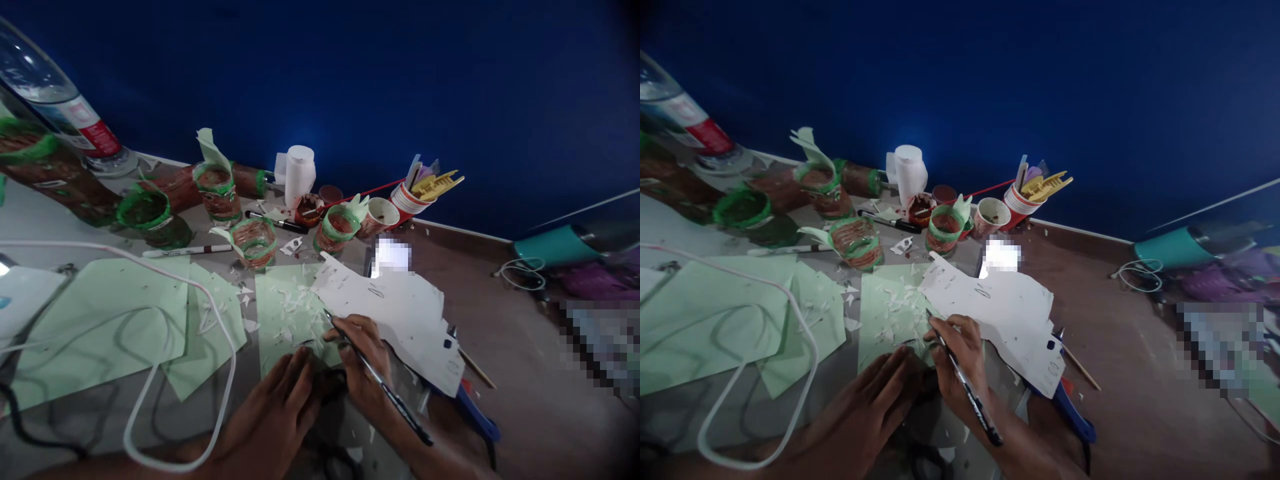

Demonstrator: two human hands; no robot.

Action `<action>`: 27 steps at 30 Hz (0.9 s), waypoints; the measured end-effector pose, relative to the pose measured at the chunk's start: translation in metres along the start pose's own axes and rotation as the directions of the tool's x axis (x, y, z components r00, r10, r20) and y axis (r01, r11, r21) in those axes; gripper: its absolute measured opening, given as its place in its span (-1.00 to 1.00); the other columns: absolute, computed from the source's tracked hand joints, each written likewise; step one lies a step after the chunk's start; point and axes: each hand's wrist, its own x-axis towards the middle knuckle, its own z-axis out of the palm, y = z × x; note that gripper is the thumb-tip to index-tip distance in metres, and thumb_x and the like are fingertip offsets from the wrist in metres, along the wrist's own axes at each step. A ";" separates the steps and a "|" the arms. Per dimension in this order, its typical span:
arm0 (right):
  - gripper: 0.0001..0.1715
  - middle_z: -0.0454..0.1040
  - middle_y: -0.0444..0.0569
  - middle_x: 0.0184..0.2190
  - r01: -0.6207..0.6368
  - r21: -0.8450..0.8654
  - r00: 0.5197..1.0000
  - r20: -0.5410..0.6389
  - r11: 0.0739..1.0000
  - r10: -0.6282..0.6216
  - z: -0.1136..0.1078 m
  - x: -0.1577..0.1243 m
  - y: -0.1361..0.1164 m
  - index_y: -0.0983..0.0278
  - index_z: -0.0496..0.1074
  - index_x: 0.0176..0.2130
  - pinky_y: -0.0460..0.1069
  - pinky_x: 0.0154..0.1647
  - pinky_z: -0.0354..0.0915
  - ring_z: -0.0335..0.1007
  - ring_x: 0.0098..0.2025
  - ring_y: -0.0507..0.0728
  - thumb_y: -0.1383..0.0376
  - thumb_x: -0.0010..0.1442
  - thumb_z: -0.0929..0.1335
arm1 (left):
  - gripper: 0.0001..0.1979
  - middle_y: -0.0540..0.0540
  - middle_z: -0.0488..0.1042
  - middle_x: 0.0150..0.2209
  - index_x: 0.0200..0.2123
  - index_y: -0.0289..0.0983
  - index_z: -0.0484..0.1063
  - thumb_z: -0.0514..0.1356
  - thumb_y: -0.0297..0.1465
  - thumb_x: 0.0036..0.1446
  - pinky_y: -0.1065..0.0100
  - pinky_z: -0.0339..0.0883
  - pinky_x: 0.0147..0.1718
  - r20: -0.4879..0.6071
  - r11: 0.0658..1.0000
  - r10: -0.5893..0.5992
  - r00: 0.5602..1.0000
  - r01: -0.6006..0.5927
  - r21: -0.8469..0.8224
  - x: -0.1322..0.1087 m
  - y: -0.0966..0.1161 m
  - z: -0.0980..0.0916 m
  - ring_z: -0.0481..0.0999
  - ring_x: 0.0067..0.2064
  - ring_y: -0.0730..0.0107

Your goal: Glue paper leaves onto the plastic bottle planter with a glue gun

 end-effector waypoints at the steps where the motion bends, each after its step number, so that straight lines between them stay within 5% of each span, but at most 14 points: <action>1: -0.65 0.57 0.00 -0.29 0.016 -0.029 1.000 0.024 0.999 -0.015 0.000 0.000 0.000 0.15 0.36 0.08 0.17 -0.09 0.37 0.39 -0.11 0.23 0.24 0.36 0.20 | -0.50 -0.33 0.31 0.19 0.15 -0.33 0.33 0.09 -0.20 0.22 0.06 -0.10 0.20 0.003 1.000 -0.001 1.000 0.001 -0.007 0.000 0.000 0.000 0.19 0.26 -0.05; 10: -0.56 0.57 -0.03 -0.28 0.175 -0.106 0.977 0.138 0.979 -0.159 0.001 0.007 -0.004 0.15 0.34 0.09 0.18 -0.13 0.34 0.42 -0.11 0.24 0.40 0.24 0.25 | -0.58 -0.32 0.36 0.16 0.08 -0.35 0.40 0.09 -0.28 0.21 0.04 -0.09 0.18 -0.030 1.000 0.013 0.999 -0.013 0.028 0.002 0.000 -0.001 0.24 0.24 -0.06; 27: -0.70 0.56 -0.04 -0.32 0.078 -0.004 0.990 0.115 0.997 -0.077 0.002 0.009 -0.005 0.17 0.39 -0.03 0.13 -0.15 0.38 0.45 -0.21 0.17 0.37 0.24 0.26 | -0.45 -0.32 0.19 0.29 0.22 -0.36 0.23 0.08 -0.26 0.21 0.05 -0.12 0.24 0.003 0.998 -0.025 1.000 0.025 -0.052 -0.002 0.001 0.000 0.10 0.32 -0.05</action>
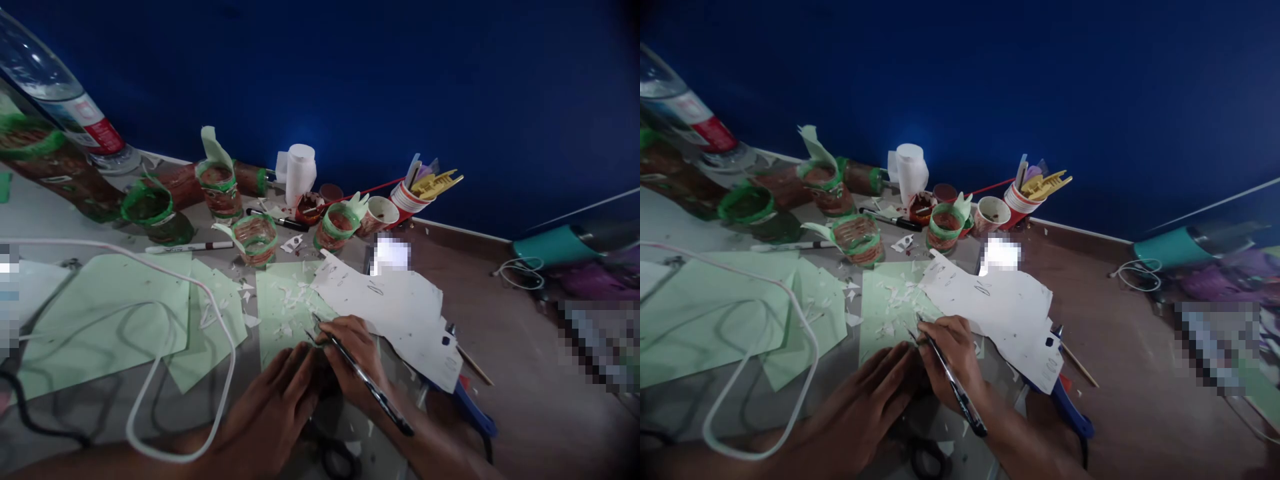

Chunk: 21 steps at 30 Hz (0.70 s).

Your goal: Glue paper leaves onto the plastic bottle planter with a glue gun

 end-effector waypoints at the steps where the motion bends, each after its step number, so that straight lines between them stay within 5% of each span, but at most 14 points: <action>1: -0.69 0.56 -0.04 -0.32 0.006 0.002 1.000 0.004 1.000 -0.006 0.000 0.000 0.000 0.17 0.39 -0.02 0.13 -0.15 0.38 0.44 -0.21 0.17 0.37 0.24 0.26 | -0.45 -0.32 0.19 0.29 0.22 -0.37 0.23 0.07 -0.26 0.21 0.05 -0.12 0.24 0.002 1.000 -0.004 1.000 0.004 0.004 0.000 0.000 -0.001 0.10 0.32 -0.05; 11: -0.67 0.55 0.01 -0.25 -0.018 -0.175 0.996 -0.085 0.984 0.003 -0.003 -0.002 -0.001 0.19 0.37 0.00 0.18 -0.13 0.33 0.39 -0.15 0.23 0.38 0.23 0.28 | -0.43 -0.34 0.26 0.24 0.18 -0.40 0.28 0.07 -0.15 0.24 0.03 -0.19 0.27 -0.008 0.999 0.042 0.999 -0.042 -0.005 0.001 -0.004 0.003 0.11 0.30 -0.05; 16: -0.62 0.52 0.02 -0.16 -0.012 0.008 1.000 0.022 1.000 0.012 -0.004 -0.003 -0.001 0.20 0.36 0.02 0.11 -0.08 0.39 0.39 -0.04 0.22 0.37 0.20 0.27 | -0.41 -0.31 0.23 0.27 0.23 -0.37 0.22 0.10 -0.18 0.22 0.06 -0.16 0.27 -0.029 0.999 0.032 0.999 -0.033 -0.021 0.002 -0.004 0.005 0.07 0.32 -0.02; 21: -0.58 0.54 0.02 -0.13 0.004 -0.043 0.995 0.096 0.999 0.000 -0.002 -0.003 0.000 0.18 0.32 0.08 0.17 0.01 0.36 0.31 0.08 0.26 0.34 0.22 0.28 | -0.44 -0.27 0.25 0.26 0.22 -0.35 0.23 0.12 -0.22 0.21 0.08 -0.11 0.28 -0.015 0.997 0.034 0.999 -0.035 -0.063 0.003 -0.005 0.002 0.06 0.33 0.02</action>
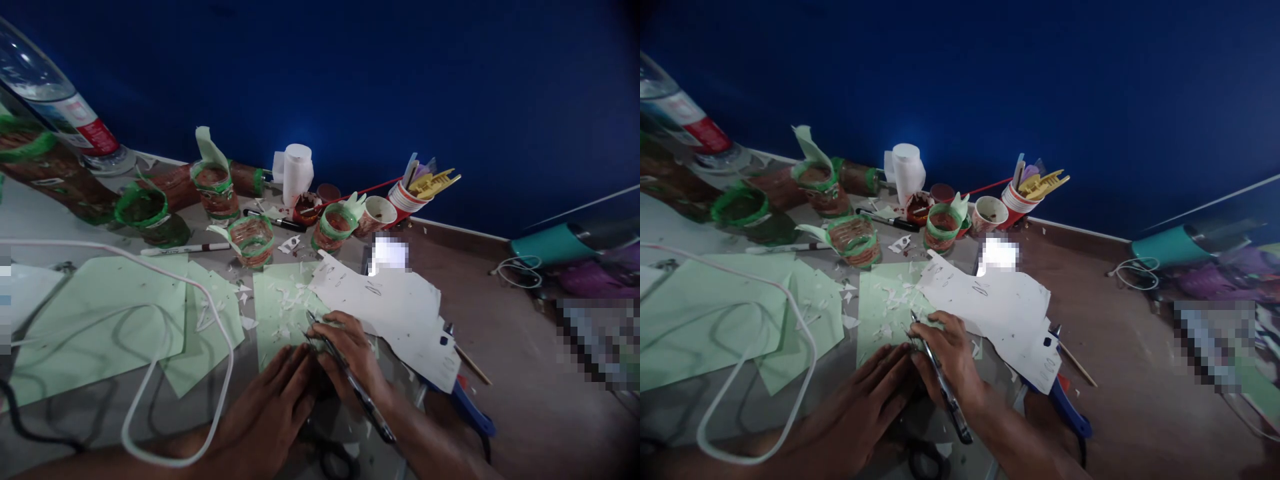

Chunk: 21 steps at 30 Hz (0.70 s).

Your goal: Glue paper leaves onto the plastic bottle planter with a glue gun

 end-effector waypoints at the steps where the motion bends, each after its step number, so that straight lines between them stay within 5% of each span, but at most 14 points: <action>1: -0.59 0.54 0.03 -0.14 0.005 -0.028 1.000 0.000 1.000 -0.005 0.000 0.000 0.000 0.18 0.33 0.08 0.18 0.00 0.36 0.31 0.07 0.27 0.34 0.22 0.28 | -0.44 -0.27 0.25 0.26 0.22 -0.35 0.24 0.13 -0.23 0.21 0.08 -0.12 0.28 0.011 1.000 -0.001 1.000 0.001 -0.006 0.000 0.000 0.000 0.06 0.33 0.02; 7: -0.60 0.54 0.05 -0.18 -0.010 -0.219 0.991 -0.129 0.976 -0.019 -0.001 0.000 0.005 0.15 0.34 0.06 0.28 -0.03 0.30 0.34 0.00 0.31 0.37 0.21 0.29 | -0.36 -0.36 0.18 0.29 0.24 -0.40 0.21 0.12 -0.15 0.20 -0.01 -0.20 0.29 0.062 1.000 0.007 0.998 -0.007 -0.005 -0.004 0.000 0.005 0.03 0.34 -0.09; 15: -0.63 0.50 0.06 -0.14 0.050 -0.063 0.997 -0.051 0.997 -0.054 -0.004 0.001 -0.002 0.19 0.36 0.02 0.16 -0.08 0.39 0.37 0.00 0.25 0.35 0.20 0.29 | -0.44 -0.28 0.25 0.26 0.21 -0.34 0.26 0.10 -0.15 0.23 0.06 -0.09 0.27 0.000 0.999 -0.006 1.000 0.006 0.035 0.001 0.000 -0.003 0.10 0.32 -0.01; 21: -0.61 0.51 0.08 -0.13 -0.046 -0.165 0.994 -0.107 0.985 0.028 -0.001 -0.001 0.003 0.16 0.33 0.06 0.27 0.01 0.32 0.33 0.05 0.32 0.33 0.23 0.27 | -0.35 -0.35 0.17 0.30 0.26 -0.40 0.18 0.09 -0.11 0.23 -0.01 -0.14 0.28 0.043 1.000 0.002 0.999 -0.002 0.006 -0.003 0.000 0.004 0.02 0.34 -0.11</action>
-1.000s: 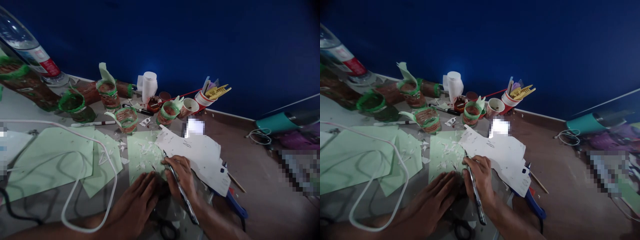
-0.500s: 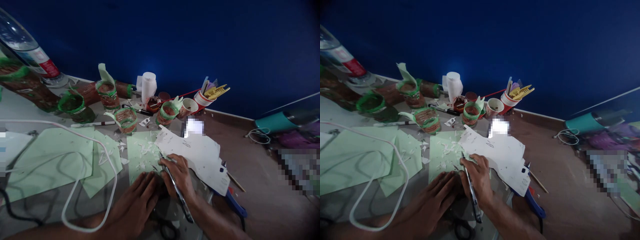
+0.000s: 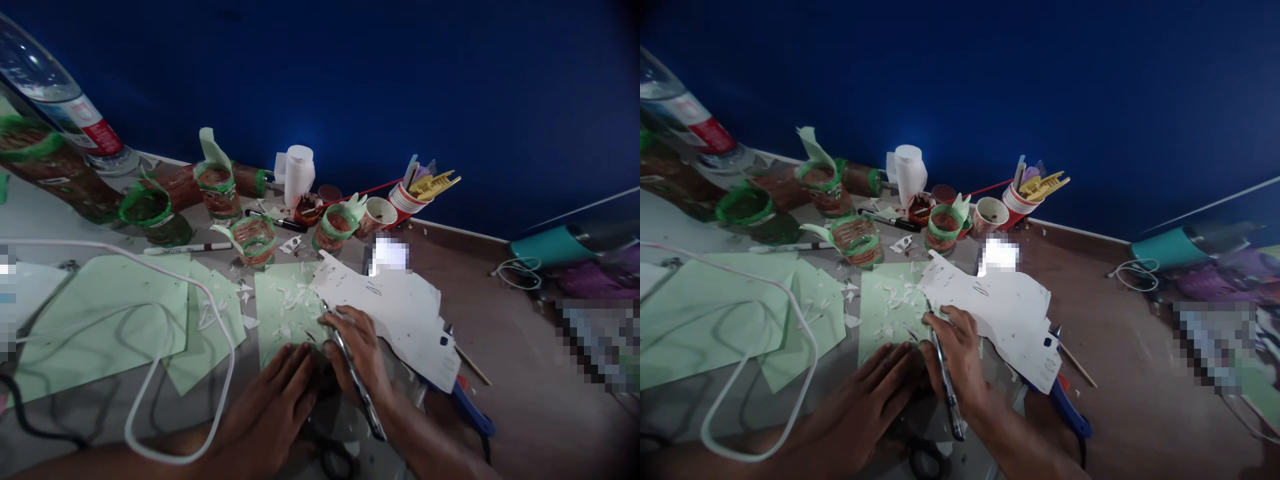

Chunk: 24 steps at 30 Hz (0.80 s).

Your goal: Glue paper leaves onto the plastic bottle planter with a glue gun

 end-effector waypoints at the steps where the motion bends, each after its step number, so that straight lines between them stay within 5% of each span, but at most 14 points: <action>1: -0.61 0.50 0.08 -0.12 -0.022 -0.016 1.000 -0.020 1.000 0.022 0.000 -0.001 0.001 0.16 0.33 0.07 0.28 0.03 0.31 0.32 0.07 0.32 0.33 0.24 0.27 | -0.34 -0.36 0.17 0.30 0.26 -0.41 0.18 0.09 -0.10 0.23 -0.01 -0.15 0.29 0.008 1.000 0.002 1.000 -0.002 -0.005 -0.001 0.000 0.001 0.01 0.35 -0.11; 7: -0.61 0.49 0.05 -0.13 0.045 0.125 0.998 0.047 0.991 -0.052 -0.001 -0.002 -0.004 0.17 0.33 0.05 0.19 -0.03 0.37 0.34 0.02 0.27 0.31 0.22 0.27 | -0.38 -0.34 0.19 0.29 0.23 -0.37 0.23 0.08 -0.10 0.24 0.01 -0.14 0.28 0.009 1.000 -0.006 1.000 0.006 -0.019 0.001 0.001 -0.002 0.06 0.34 -0.06; 16: -0.65 0.45 0.13 -0.05 -0.089 -0.016 0.995 -0.049 0.996 0.088 -0.001 -0.002 -0.001 0.19 0.32 0.07 0.27 0.00 0.32 0.28 0.07 0.33 0.28 0.29 0.23 | -0.33 -0.37 0.20 0.28 0.24 -0.41 0.21 0.05 -0.05 0.23 0.00 -0.14 0.29 0.001 1.000 0.003 1.000 -0.003 0.004 0.000 0.001 0.001 0.06 0.33 -0.10; 24: -0.63 0.54 0.03 -0.22 -0.001 0.061 1.000 -0.030 0.998 0.003 0.002 0.001 -0.001 0.17 0.31 0.06 0.22 -0.05 0.33 0.35 -0.05 0.27 0.32 0.25 0.24 | -0.38 -0.37 0.23 0.26 0.20 -0.41 0.27 0.08 -0.09 0.22 -0.02 -0.12 0.27 -0.015 1.000 0.015 1.000 -0.015 0.001 0.001 0.000 0.000 0.11 0.31 -0.11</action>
